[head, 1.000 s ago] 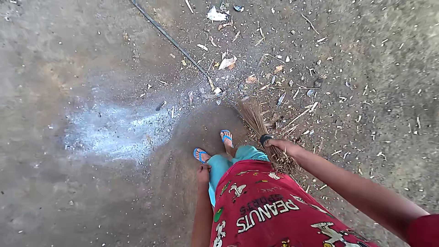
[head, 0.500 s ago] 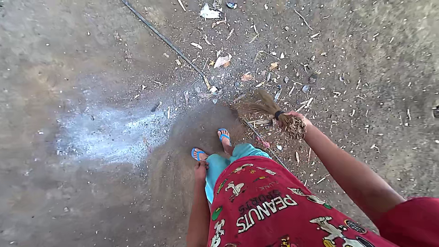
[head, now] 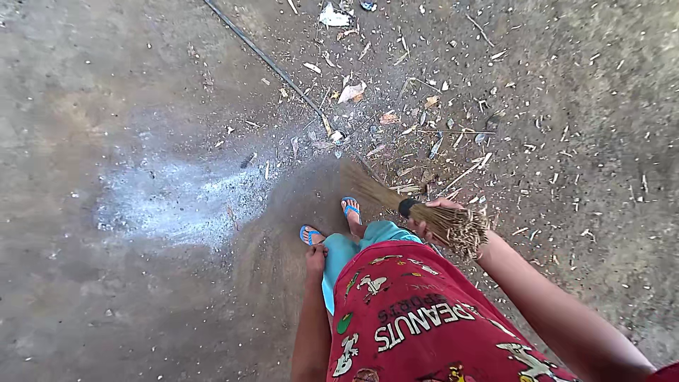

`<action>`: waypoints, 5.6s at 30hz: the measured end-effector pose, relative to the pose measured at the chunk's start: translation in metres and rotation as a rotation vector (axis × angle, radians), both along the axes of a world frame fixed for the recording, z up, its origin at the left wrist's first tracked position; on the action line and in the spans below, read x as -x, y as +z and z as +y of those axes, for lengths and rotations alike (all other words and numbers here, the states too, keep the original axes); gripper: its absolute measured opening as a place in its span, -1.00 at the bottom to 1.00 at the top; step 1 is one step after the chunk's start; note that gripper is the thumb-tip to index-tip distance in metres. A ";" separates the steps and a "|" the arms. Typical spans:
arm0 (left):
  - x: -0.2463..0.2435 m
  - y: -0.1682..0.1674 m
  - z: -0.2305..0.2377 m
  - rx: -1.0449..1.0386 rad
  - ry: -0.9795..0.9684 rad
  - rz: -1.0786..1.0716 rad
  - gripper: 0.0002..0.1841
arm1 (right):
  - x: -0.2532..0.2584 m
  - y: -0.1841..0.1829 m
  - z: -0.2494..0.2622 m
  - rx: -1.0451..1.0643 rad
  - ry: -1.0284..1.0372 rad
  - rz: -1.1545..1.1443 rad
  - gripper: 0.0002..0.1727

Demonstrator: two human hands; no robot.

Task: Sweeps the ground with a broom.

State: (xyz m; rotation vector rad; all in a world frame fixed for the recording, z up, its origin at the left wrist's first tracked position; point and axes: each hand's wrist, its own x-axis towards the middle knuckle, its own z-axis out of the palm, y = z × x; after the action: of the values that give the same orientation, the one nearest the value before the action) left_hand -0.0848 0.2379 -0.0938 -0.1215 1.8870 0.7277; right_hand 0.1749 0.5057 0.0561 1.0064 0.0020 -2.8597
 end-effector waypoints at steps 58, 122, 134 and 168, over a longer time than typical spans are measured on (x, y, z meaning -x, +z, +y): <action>0.179 0.010 -0.166 0.019 0.310 -0.070 -0.64 | 0.369 -0.035 -0.154 -0.784 0.355 -0.647 -0.57; 0.238 0.028 -0.148 0.057 0.068 0.009 -0.61 | 0.263 -0.105 -0.076 -0.454 -0.348 -0.785 -0.60; 0.215 0.010 -0.190 0.136 0.079 -0.050 -0.63 | 0.334 -0.065 -0.149 -0.671 -0.049 -0.734 -0.68; 0.228 -0.001 -0.132 0.068 -0.189 -0.029 -0.60 | 0.267 -0.039 -0.138 -0.058 0.100 -0.108 -0.50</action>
State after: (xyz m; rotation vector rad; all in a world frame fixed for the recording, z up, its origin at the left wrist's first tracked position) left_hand -0.3126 0.1058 -0.0951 0.0035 1.8667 0.5312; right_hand -0.0920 0.3678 0.0170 1.1360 0.1231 -2.7267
